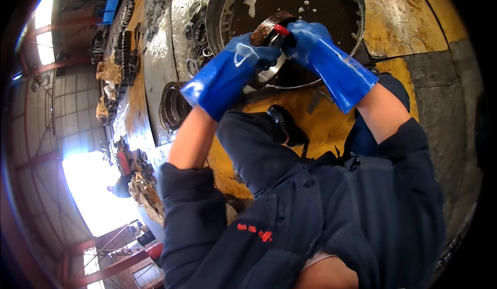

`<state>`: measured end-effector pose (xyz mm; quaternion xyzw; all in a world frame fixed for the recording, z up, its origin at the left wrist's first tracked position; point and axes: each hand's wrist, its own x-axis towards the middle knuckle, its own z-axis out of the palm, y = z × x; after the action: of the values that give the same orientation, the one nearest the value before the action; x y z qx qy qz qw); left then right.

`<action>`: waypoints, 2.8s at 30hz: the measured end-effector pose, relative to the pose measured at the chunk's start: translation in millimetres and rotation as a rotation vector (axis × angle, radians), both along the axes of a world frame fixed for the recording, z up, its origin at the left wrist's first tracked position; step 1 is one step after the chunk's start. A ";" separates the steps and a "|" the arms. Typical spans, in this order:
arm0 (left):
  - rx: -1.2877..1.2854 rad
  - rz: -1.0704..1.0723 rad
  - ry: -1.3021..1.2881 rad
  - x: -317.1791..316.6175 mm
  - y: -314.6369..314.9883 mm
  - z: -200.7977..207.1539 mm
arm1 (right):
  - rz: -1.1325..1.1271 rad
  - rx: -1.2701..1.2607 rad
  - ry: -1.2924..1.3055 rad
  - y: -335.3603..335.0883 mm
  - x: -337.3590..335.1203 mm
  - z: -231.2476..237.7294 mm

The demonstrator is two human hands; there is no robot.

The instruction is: The person, wearing blue gloves, cleans metal machine parts in a large bucket of dark liquid using a brush. They scrub the surface of a circular metal component, lifting it occasionally to inspect the progress before continuing to clean other cylindrical parts in the same manner.

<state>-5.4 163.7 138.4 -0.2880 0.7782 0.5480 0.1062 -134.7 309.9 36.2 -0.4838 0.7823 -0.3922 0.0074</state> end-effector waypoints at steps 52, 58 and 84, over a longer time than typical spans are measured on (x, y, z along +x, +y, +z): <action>-1.496 0.350 -0.509 310.8 -149.8 -89.8 | -0.004 -0.132 -0.587 -11.2 -8.7 -35.9; -1.076 0.335 -0.634 292.1 -160.7 -46.1 | 0.008 -0.083 -0.621 -12.6 2.9 -21.3; -1.023 0.296 -0.622 268.5 -182.8 -36.7 | 0.005 -0.083 -0.641 -16.2 12.2 2.7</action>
<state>263.1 -19.1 101.7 -0.5537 0.8268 0.0048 0.0995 -122.5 293.7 38.9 -0.3375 0.7225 -0.5560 0.2346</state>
